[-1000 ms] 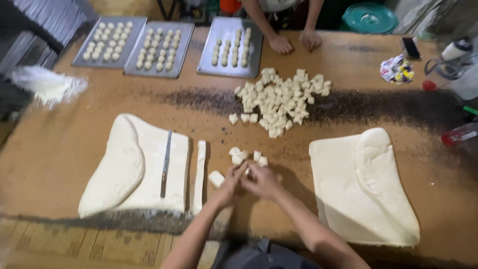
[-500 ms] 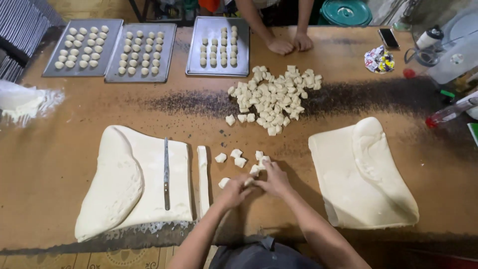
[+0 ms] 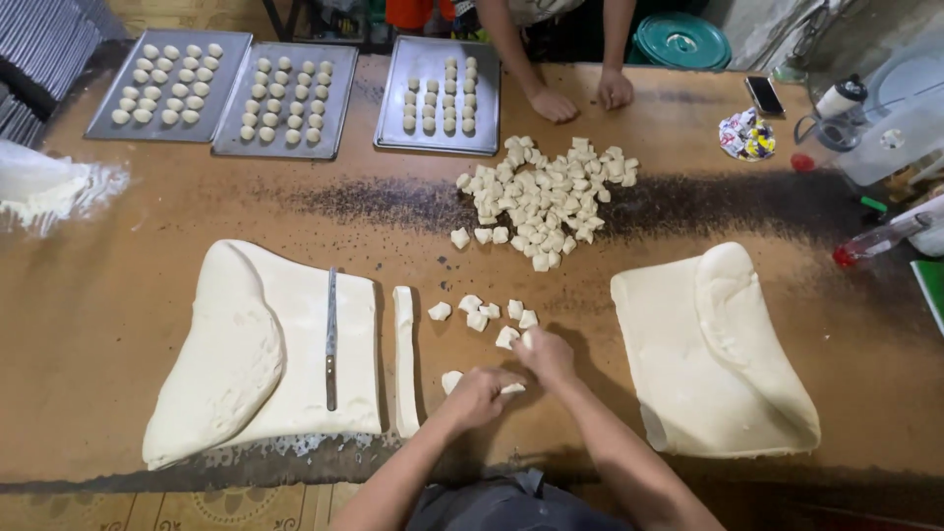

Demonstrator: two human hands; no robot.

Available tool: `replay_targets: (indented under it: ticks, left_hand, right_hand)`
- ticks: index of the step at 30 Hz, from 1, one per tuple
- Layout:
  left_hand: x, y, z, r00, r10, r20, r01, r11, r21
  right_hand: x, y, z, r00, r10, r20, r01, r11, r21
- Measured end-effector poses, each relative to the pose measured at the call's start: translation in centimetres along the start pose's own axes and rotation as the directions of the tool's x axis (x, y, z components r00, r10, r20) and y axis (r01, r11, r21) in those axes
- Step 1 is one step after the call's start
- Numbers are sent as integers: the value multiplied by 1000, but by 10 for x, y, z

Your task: Cutting dough into strips and pinching off small pieces for further processing.

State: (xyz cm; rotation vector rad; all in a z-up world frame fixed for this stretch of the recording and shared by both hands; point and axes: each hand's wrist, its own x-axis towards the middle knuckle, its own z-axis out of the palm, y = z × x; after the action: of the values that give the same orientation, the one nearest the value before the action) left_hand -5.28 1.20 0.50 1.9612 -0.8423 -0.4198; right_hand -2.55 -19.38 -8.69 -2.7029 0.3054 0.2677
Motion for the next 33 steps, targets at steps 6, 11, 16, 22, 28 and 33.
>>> replay_targets:
  ticks: [6, 11, 16, 22, 28, 33]
  left_hand:
    - [3, 2, -25, 995, -55, -83, 65, 990, 129]
    - [19, -24, 13, 964, -204, -168, 178, 971, -157]
    - [32, -71, 60, 937, -268, -226, 305, 940, 151]
    - [9, -1, 3, 973, -77, -218, 45, 988, -146]
    - [14, 2, -24, 992, -17, -123, 14, 1000, -27]
    - [28, -82, 43, 964, -238, -120, 244, 969, 38]
  right_hand:
    - [-53, -61, -53, 926, -374, -61, 379, 911, 163]
    - [-52, -43, -42, 714, -564, -415, 694, 647, 316]
    - [-16, -6, -13, 855, -371, -362, 461, 863, 206]
    - [-46, -26, -71, 969, -247, 29, 242, 962, 124]
    - [-58, -56, -50, 727, -583, -363, 686, 629, 365]
    - [-25, -25, 13, 836, -248, -489, 432, 847, 309]
